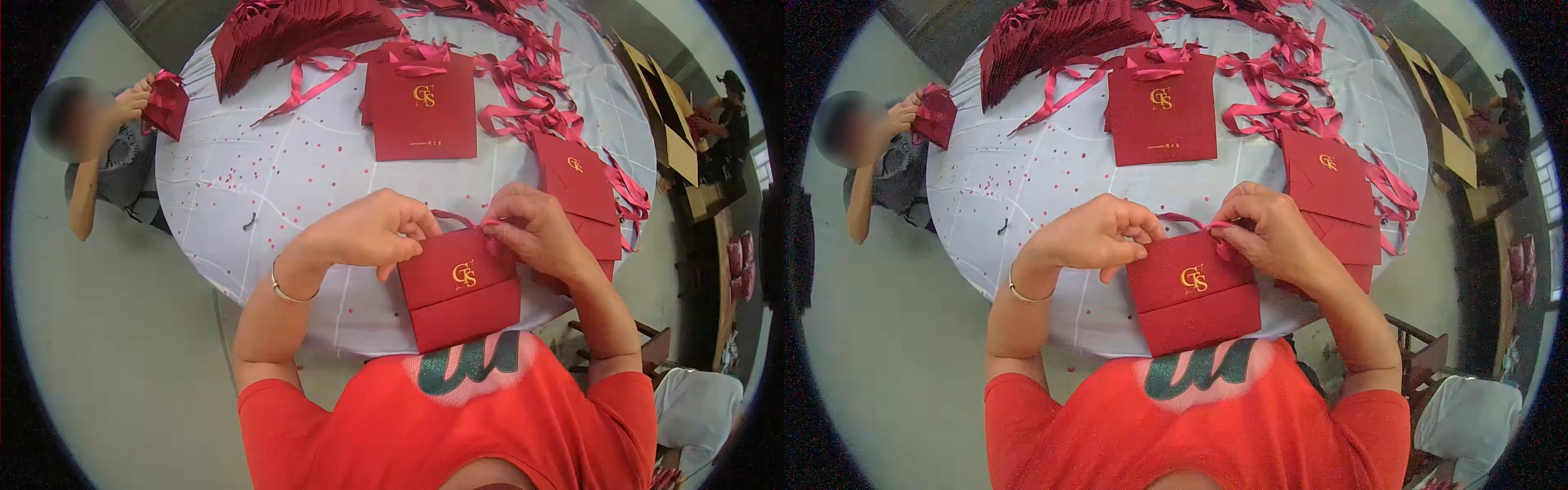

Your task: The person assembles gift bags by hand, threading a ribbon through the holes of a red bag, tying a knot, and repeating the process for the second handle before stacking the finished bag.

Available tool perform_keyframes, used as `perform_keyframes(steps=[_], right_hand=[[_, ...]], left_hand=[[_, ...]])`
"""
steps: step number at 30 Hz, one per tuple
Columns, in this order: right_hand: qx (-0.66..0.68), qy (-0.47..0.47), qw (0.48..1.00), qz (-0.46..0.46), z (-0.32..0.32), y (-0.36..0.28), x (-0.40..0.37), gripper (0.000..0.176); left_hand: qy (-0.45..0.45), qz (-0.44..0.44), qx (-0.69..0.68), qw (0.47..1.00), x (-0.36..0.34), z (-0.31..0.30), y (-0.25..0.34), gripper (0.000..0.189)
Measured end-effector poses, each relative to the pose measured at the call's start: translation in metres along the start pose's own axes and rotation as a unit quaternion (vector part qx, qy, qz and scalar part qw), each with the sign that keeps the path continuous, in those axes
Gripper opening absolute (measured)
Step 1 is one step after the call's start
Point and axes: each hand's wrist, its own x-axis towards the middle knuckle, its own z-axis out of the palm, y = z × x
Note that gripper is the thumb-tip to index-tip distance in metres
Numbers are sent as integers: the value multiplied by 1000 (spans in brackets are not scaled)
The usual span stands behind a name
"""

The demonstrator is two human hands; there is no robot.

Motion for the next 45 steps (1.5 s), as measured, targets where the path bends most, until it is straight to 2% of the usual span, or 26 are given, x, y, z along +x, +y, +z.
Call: perform_keyframes(steps=[3, 6, 8, 12, 14, 19, 22, 31, 37, 40, 43, 45], right_hand=[[-16, -22, 1000, -3, 2, 7, -1, 5], [31, -21, 999, 33, 4, 8, -3, 5], [16, -2, 1000, 3, 1, 1, -4, 14], [-11, 45, 999, -16, 11, -14, -6, 14], [-92, 53, 985, -136, 19, -15, -3, 16], [-75, 9, 991, -112, 27, -11, 0, 15], [-57, -4, 993, -100, 23, -8, 0, 14], [16, -26, 995, -92, 20, 6, 2, 10], [45, -41, 996, -70, 20, 10, 1, 11], [58, -30, 996, -69, 19, 7, 0, 11], [47, 22, 996, -76, 18, -2, -2, 10], [22, 85, 989, -116, 16, -7, -5, 12]], left_hand=[[-40, -10, 1, 999, 10, 1, -14, 23], [-47, -14, -33, 998, 13, 0, -21, 20], [-37, -21, -22, 999, 13, 2, -19, 20], [-38, -38, -11, 999, 14, 4, -12, 20], [-37, -33, -17, 999, 13, 4, -13, 20], [-41, -12, -19, 999, 9, 4, -14, 20], [-82, -14, -33, 996, 6, 2, -10, 20], [-122, -11, -139, 983, 9, 4, -15, 26], [-104, 2, -138, 985, 10, 8, -13, 27], [-70, -26, -109, 991, 11, 12, -11, 28], [-41, -20, -110, 993, 12, 15, -10, 25], [-15, -21, -94, 995, 11, 17, -8, 21]])
